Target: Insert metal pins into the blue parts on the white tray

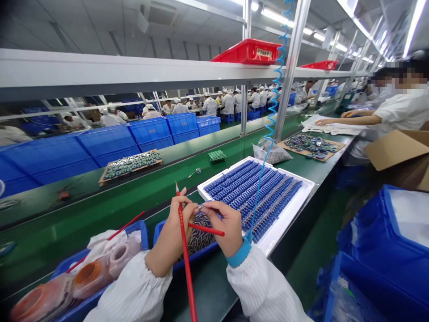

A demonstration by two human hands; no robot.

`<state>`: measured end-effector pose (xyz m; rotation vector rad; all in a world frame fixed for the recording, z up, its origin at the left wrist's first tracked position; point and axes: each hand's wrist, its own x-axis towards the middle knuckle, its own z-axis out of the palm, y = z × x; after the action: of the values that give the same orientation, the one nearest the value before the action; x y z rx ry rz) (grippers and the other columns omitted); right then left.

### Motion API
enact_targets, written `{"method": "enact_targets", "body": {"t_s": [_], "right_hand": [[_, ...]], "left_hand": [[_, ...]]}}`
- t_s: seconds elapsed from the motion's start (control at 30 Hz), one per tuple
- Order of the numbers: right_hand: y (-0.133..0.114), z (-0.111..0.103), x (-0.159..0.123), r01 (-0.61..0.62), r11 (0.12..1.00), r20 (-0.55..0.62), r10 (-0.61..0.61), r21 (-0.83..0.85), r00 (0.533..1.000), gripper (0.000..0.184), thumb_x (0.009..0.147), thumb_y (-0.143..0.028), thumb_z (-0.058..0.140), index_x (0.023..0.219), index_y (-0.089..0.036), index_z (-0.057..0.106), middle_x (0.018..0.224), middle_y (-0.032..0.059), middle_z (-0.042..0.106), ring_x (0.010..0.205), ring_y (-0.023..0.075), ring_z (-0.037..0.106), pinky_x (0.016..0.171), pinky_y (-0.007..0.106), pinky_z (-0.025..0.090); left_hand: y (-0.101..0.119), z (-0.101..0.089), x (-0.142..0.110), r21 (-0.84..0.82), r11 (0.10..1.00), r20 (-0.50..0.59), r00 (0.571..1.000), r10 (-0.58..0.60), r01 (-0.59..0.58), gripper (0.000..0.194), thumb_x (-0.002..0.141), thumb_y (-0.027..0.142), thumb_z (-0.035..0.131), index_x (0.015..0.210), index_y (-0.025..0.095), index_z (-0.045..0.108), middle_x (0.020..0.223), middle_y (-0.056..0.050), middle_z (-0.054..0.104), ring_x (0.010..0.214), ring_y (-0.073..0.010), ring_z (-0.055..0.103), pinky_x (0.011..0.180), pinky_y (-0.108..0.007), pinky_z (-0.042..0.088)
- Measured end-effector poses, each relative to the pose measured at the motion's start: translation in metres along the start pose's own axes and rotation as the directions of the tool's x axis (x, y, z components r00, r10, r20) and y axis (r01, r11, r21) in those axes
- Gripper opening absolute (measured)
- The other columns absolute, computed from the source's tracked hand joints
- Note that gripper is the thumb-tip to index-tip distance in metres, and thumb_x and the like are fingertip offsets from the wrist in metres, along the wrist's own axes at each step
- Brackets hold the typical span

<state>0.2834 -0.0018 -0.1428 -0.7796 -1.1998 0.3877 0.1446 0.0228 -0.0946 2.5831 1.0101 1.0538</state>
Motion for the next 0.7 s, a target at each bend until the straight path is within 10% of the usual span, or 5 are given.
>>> {"method": "enact_targets", "body": {"t_s": [0.7], "right_hand": [[0.004,0.005,-0.011,0.085,0.993,-0.041,-0.088,-0.083,0.995,0.009,0.096,-0.022,0.060,0.095,-0.014,0.065,0.096,0.0059,0.059,0.084,0.0189,0.062,0.077,0.024,0.056]], "left_hand": [[0.002,0.002,0.001,-0.002,0.997,-0.013,0.997,0.072,-0.072,0.025,0.096,0.013,0.030,0.088,0.023,0.051,0.097,-0.007,0.053,0.114,-0.0246,0.058,0.105,-0.051,0.044]]}}
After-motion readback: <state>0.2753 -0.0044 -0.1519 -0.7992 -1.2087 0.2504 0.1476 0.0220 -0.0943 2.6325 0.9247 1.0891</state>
